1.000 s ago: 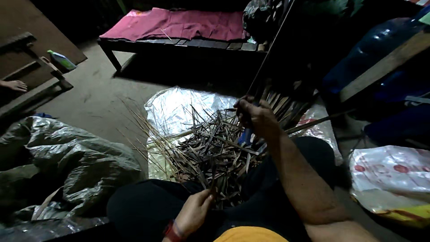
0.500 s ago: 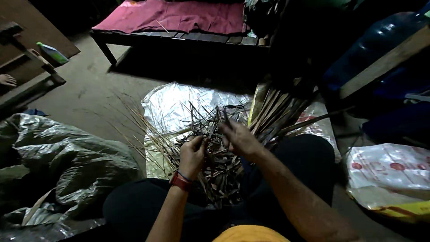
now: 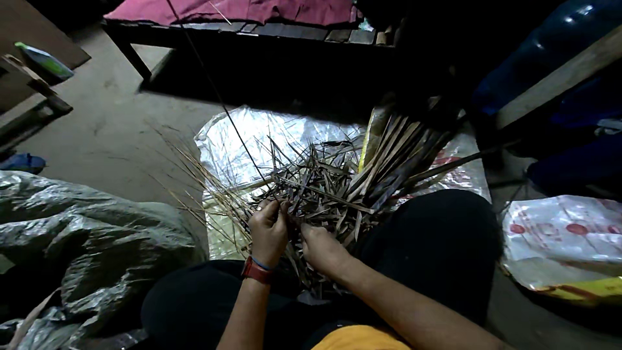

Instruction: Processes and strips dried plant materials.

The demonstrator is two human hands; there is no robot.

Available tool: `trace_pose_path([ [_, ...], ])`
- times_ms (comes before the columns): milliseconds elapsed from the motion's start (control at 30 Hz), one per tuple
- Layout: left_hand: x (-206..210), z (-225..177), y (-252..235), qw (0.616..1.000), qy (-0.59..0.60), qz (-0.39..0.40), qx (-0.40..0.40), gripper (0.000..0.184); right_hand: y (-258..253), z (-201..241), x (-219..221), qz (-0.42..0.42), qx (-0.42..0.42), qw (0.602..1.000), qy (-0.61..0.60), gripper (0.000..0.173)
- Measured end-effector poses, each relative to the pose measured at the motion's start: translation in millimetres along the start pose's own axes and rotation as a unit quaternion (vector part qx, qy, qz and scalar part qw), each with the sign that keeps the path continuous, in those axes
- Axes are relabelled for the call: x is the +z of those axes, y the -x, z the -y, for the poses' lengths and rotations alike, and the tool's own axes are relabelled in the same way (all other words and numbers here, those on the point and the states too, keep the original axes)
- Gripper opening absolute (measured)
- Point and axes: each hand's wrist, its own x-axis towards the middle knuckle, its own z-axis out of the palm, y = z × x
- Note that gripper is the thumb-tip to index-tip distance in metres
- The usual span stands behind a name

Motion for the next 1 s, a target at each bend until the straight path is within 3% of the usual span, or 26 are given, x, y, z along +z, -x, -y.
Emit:
trace_pose_path([
  [200, -11, 7, 1, 0.998, 0.004, -0.054, 0.027, 0.022, -47, -38, 32, 0.086, 0.082, 0.992, 0.033, 0.034],
  [300, -29, 0, -14, 0.996, 0.039, -0.075, 0.011, 0.019, -63, -55, 30, 0.076, 0.118, 0.99, 0.022, 0.034],
  [467, -27, 17, -28, 0.996, 0.065, -0.063, -0.025, 0.016, -47, -19, -9, -0.02, 0.029, 0.998, -0.045, 0.037],
  [600, -11, 29, -31, 0.997, 0.052, -0.046, -0.04, 0.017, -39, -2, -10, 0.002, -0.047, 0.997, -0.055, 0.037],
  [733, -13, 34, -39, 0.998, 0.047, -0.037, -0.023, 0.018, -86, -40, -10, 0.094, 0.081, 0.992, -0.034, 0.031],
  [800, -19, 40, -49, 0.997, 0.042, -0.05, -0.051, 0.019, -117, -75, -16, 0.064, 0.14, 0.986, -0.071, 0.036],
  [900, -23, 60, -59, 0.98, 0.03, -0.049, -0.19, 0.017, -155, -116, -44, -0.077, 0.193, 0.959, -0.196, 0.039],
  [1000, -23, 90, -63, 0.95, -0.049, -0.059, -0.302, 0.018, -180, -151, -82, -0.209, 0.274, 0.909, -0.236, 0.042],
])
